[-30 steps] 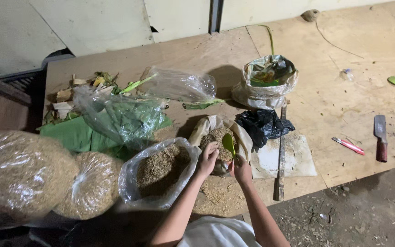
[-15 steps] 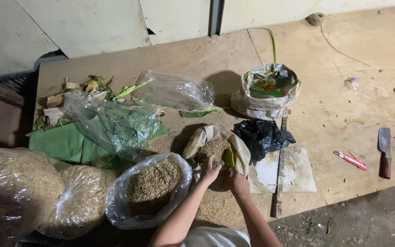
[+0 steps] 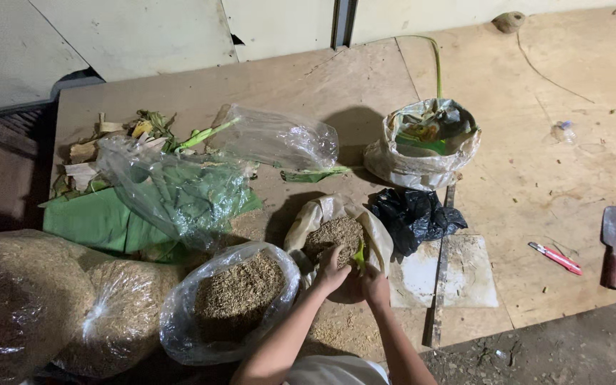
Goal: The person uses a green plastic scoop to transfer grains from a large clear plastic bag into a smaller white sack on a wooden table. The camera shakes significantly throughout the process, obscuring the view of the hands and the grains.
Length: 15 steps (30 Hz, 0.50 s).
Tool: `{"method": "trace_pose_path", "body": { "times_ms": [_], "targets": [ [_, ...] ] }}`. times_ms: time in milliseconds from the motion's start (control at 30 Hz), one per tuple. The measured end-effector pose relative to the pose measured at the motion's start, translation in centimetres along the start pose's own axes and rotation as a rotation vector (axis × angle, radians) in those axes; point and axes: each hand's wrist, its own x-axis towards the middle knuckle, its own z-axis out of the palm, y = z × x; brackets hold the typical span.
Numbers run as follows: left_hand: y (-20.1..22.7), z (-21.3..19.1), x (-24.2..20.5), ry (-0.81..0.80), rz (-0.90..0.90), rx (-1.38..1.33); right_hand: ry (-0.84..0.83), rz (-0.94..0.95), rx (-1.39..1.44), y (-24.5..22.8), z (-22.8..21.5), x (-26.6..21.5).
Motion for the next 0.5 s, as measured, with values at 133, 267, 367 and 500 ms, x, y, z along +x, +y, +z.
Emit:
{"method": "trace_pose_path", "body": {
  "times_ms": [133, 267, 367, 500],
  "targets": [
    [-0.2, -0.4, 0.0, -0.035, -0.099, -0.029, -0.063, 0.158, 0.237, 0.2, -0.5, 0.4],
    [0.0, 0.0, 0.1, -0.027, -0.079, -0.226, -0.118, 0.200, 0.342, 0.3, -0.9, 1.2],
    [0.5, 0.3, 0.1, 0.077, 0.027, -0.255, -0.140, 0.201, 0.436, 0.1, -0.7, 1.2],
    [2.0, -0.2, 0.1, 0.213, 0.169, -0.302, -0.108, 0.133, 0.526, -0.4, -0.8, 0.8]
  ]
}}
